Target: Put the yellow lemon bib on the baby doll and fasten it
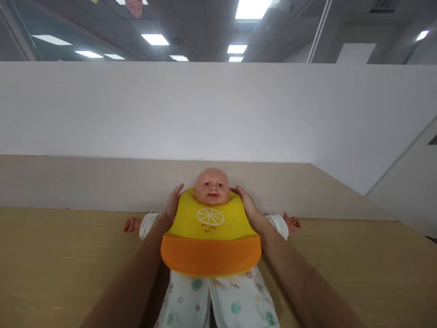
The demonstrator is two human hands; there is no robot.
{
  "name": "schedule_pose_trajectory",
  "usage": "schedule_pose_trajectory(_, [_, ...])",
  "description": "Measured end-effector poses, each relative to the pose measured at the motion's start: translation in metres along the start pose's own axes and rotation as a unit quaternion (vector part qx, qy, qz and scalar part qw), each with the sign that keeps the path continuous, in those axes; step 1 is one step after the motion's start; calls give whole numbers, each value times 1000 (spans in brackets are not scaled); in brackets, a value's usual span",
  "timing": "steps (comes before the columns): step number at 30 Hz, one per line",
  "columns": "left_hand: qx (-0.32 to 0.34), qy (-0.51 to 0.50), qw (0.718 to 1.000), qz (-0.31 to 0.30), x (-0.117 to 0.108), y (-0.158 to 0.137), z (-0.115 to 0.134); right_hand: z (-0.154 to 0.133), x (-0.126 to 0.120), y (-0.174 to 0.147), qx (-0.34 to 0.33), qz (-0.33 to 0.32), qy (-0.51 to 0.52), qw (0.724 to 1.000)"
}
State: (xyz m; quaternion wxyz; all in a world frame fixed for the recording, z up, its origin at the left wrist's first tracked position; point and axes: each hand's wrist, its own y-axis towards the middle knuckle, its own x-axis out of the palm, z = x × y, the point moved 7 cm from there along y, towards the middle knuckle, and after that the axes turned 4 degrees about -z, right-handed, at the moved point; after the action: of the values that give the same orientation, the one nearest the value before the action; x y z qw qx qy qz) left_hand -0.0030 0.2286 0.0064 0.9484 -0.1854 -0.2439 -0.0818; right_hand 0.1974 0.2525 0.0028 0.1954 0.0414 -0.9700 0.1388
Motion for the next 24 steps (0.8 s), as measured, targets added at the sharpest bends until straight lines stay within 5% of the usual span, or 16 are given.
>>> schedule_pose_trajectory(9, [3,-66,996,-63,22,-59,-32,19,0,-58,-26,-47,46,997])
schedule_pose_trajectory(15, [68,-45,989,-124,28,-100,-45,29,-2,-105,-43,-55,82,994])
schedule_pose_trajectory(24, [64,-65,990,-110,29,-145,-73,48,-6,-149,-40,-88,63,993])
